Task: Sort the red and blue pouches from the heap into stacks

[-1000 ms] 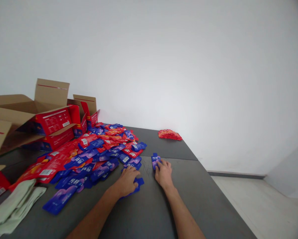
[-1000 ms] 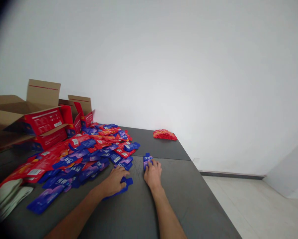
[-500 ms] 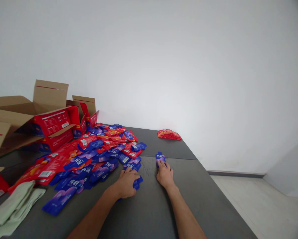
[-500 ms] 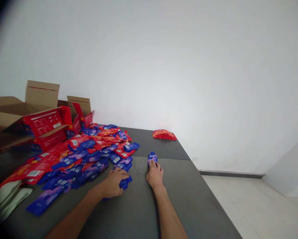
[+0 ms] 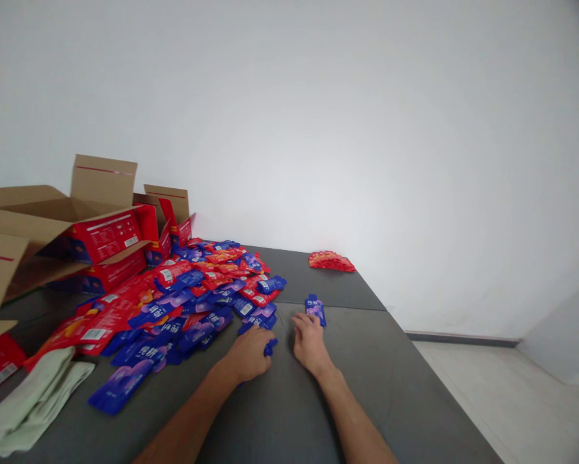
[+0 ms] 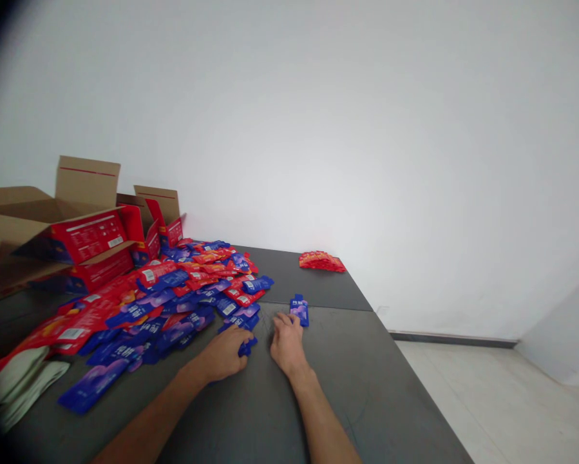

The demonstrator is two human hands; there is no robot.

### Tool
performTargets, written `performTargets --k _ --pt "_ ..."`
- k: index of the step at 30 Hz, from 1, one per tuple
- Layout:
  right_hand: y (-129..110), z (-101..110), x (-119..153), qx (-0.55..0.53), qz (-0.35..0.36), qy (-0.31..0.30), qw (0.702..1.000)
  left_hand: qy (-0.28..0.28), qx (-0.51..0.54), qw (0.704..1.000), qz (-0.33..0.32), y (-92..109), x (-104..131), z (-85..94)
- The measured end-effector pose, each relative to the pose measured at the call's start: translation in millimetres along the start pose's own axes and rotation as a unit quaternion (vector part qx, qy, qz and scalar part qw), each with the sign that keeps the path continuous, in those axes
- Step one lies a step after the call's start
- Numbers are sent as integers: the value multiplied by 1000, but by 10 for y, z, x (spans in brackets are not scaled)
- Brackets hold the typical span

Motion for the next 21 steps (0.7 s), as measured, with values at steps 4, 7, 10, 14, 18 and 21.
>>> performTargets --k 4,7,10,14,18,21 --pt "-289 69 70 -107 59 -9 992 89 33 995 42 62 -43 147" --pt "-412 100 94 -180 37 -21 983 197 137 968 73 56 -62 321" --pt "-482 87 93 -294 -4 -66 954 261 265 922 107 -21 -71 403" --pt "-524 62 90 -457 -56 -154 874 289 377 869 138 -137 -85 359" --pt "-508 97 104 -526 -82 -174 828 314 425 836 147 -163 -91 312" --pt "-494 80 120 -514 -78 -185 834 301 462 819 155 -123 -93 315"
Point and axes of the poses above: each hand's wrist, its own x-axis away from the middle knuckle, its own z-axis out of the back of the hand, y = z × x, the point moved 2 cm from there along -x, towards the middle knuckle, and after that the axes turned 10 degrees about x, right-handed, at the moved point
